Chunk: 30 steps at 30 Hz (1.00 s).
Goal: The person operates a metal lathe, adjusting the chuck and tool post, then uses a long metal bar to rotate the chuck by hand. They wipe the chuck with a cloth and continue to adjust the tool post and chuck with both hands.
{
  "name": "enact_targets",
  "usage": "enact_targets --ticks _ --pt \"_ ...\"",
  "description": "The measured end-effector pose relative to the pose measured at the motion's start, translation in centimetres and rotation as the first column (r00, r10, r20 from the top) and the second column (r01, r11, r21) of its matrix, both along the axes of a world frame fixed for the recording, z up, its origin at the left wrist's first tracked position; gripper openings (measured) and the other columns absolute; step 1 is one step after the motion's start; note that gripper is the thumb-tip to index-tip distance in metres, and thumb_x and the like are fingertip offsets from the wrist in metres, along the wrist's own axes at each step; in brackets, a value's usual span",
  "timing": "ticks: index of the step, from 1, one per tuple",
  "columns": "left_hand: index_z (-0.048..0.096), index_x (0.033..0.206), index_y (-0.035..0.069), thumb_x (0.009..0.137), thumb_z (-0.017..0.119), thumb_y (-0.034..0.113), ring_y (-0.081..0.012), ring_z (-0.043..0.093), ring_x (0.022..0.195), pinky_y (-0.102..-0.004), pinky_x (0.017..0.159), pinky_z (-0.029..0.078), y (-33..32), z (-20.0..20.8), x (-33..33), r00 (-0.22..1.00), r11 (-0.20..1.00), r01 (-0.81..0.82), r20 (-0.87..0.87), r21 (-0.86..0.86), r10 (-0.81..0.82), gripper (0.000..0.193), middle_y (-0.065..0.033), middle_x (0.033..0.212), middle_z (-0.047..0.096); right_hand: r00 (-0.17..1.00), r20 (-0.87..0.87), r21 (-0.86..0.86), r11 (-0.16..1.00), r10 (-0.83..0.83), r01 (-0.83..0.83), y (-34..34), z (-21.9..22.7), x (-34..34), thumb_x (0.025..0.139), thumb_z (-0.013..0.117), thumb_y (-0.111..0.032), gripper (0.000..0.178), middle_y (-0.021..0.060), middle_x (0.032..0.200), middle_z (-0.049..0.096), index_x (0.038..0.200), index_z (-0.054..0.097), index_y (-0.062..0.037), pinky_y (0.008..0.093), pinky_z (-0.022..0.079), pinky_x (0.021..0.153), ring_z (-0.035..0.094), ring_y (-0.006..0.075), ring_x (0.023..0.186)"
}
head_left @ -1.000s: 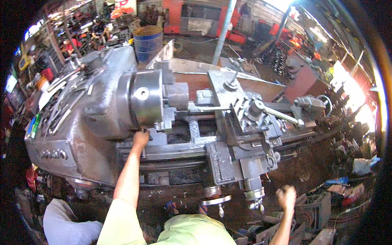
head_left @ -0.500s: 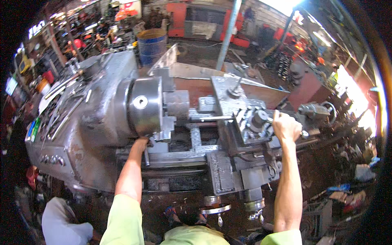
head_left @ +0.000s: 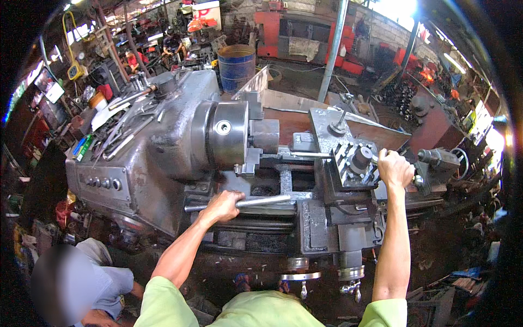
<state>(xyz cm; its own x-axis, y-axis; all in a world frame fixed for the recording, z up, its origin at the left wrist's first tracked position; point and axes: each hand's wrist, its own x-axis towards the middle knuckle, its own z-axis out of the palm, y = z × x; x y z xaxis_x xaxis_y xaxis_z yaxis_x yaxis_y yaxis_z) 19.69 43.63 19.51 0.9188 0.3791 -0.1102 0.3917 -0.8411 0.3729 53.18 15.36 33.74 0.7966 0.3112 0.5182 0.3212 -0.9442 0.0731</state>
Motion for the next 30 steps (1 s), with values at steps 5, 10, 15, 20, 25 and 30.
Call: enact_targets --ticks 5,10,15,20,25,30 --pt "0.067 0.098 0.004 0.075 0.073 0.019 -0.0352 0.066 0.087 -0.0439 0.079 0.053 -2.6 10.4 -3.6 0.921 0.998 0.054 0.383 0.044 -0.067 0.029 -0.017 0.092 0.068 0.999 -0.005 0.034 0.999 0.032 -0.031 -0.4 0.2 -0.3 0.093 0.042 -0.043 0.049 0.0199 0.08 0.071 0.08 0.075 -0.0086 0.0488 0.049 0.078 0.07 0.0383 0.076" --pt "0.064 0.097 0.001 0.082 0.073 0.021 -0.0273 0.063 0.061 -0.038 0.061 0.05 -0.8 18.2 -2.1 0.697 0.922 -0.319 0.713 0.218 0.073 0.027 -0.0184 0.074 0.064 0.997 0.022 0.039 0.997 0.069 -0.069 -0.7 -0.1 -0.2 0.093 0.042 -0.043 0.049 0.0197 0.078 0.071 0.079 0.075 -0.0084 0.0496 0.048 0.079 0.07 0.0368 0.076" --pt "0.064 0.109 0.002 0.081 0.072 0.024 -0.038 0.068 0.075 -0.0433 0.066 0.051 1.8 20.6 0.4 0.733 0.905 -0.407 0.635 0.124 0.243 0.037 -0.0226 0.078 0.066 0.997 0.042 0.023 0.997 0.071 -0.072 -1.0 -0.4 0.0 0.093 0.043 -0.043 0.048 0.0181 0.077 0.071 0.078 0.074 -0.0097 0.0503 0.048 0.079 0.071 0.0352 0.075" --pt "0.064 0.11 0.007 0.083 0.069 0.027 -0.0408 0.066 0.081 -0.0485 0.071 0.05 3.4 21.6 1.4 0.813 0.888 -0.38 0.551 0.26 0.187 0.034 -0.0223 0.082 0.067 0.995 0.029 0.03 0.995 0.093 -0.094 -1.0 -0.4 0.0 0.093 0.043 -0.043 0.048 0.0169 0.079 0.071 0.079 0.075 -0.0103 0.0511 0.047 0.082 0.071 0.0344 0.075" --pt "0.066 0.109 0.012 0.083 0.069 0.031 -0.0376 0.066 0.083 -0.0461 0.073 0.052 4.6 22.4 2.5 0.911 0.813 -0.248 0.413 0.526 0.011 0.032 -0.0171 0.089 0.069 0.992 0.077 0.026 0.994 0.101 -0.103 -1.0 -0.5 0.0 0.093 0.044 -0.042 0.046 0.0162 0.077 0.071 0.078 0.075 -0.0112 0.0513 0.047 0.081 0.07 0.034 0.073" --pt "0.065 0.107 0.016 0.084 0.067 0.036 -0.0382 0.068 0.09 -0.0502 0.078 0.054 3.0 22.2 3.3 0.867 0.732 -0.485 0.375 0.479 0.328 0.031 -0.0163 0.095 0.07 0.993 0.105 0.004 0.998 0.055 -0.055 -0.8 -0.4 -0.2 0.094 0.044 -0.046 0.048 0.0154 0.075 0.071 0.079 0.075 -0.0123 0.0501 0.048 0.078 0.07 0.0331 0.072"
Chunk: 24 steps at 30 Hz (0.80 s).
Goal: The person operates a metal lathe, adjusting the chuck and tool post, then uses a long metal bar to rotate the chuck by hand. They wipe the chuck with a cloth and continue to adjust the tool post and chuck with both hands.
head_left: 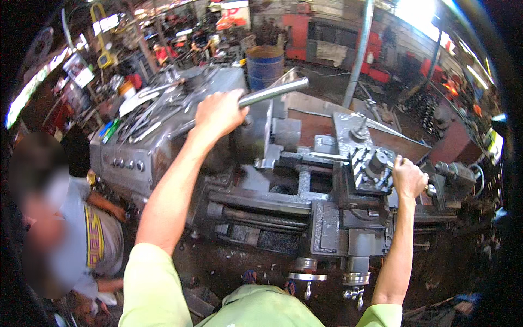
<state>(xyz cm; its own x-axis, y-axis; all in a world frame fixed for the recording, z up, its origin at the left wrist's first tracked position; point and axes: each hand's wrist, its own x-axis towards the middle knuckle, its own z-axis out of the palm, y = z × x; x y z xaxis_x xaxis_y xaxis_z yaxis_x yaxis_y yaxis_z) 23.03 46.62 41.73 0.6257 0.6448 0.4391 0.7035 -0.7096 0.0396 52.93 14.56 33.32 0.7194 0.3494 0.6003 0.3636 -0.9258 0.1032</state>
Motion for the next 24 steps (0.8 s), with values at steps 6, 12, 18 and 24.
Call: enact_targets --ticks 6,12,18,24 --pt "0.069 0.103 0.018 0.081 0.069 0.041 -0.0351 0.069 0.088 -0.0495 0.076 0.055 -1.0 -0.5 0.2 0.995 0.995 -0.069 0.07 -0.071 0.074 0.032 -0.0145 0.093 0.071 1.0 -0.022 -0.038 0.999 0.021 -0.021 -0.7 -0.9 1.1 0.096 0.04 -0.051 0.047 0.0156 0.086 0.072 0.096 0.074 -0.0186 0.0516 0.047 0.086 0.069 0.035 0.083" --pt "0.075 0.08 0.013 0.07 0.067 0.024 -0.0335 0.07 0.075 -0.0474 0.066 0.055 0.0 -2.5 0.6 0.961 0.998 -0.049 0.273 0.028 0.039 0.016 -0.0139 0.078 0.07 0.987 -0.13 -0.087 0.991 0.094 -0.106 -2.2 -1.7 3.5 0.098 0.029 -0.059 0.055 0.0079 0.105 0.071 0.119 0.068 -0.026 0.0536 0.047 0.082 0.066 0.0359 0.094" --pt "0.077 0.101 0.021 0.088 0.059 0.026 -0.0241 0.063 0.105 -0.0416 0.083 0.043 2.6 -3.8 5.9 0.958 0.975 -0.154 0.217 -0.162 0.188 0.023 -0.0051 0.108 0.072 0.999 -0.044 -0.181 0.983 -0.013 0.005 -1.5 -1.8 2.7 0.097 0.034 -0.058 0.059 0.0096 0.115 0.068 0.129 0.06 -0.0162 0.0526 0.048 0.082 0.064 0.0358 0.102" --pt "0.069 0.12 0.016 0.09 0.056 0.03 -0.0344 0.049 0.127 -0.0548 0.106 0.031 5.7 -3.3 12.6 0.889 0.979 -0.178 0.41 -0.103 0.205 0.036 -0.0137 0.131 0.06 0.916 0.294 -0.196 0.955 0.274 -0.223 -1.9 -3.5 1.0 0.091 0.047 -0.054 0.058 0.02 0.099 0.071 0.098 0.072 -0.0017 0.0524 0.05 0.08 0.066 0.0402 0.094"
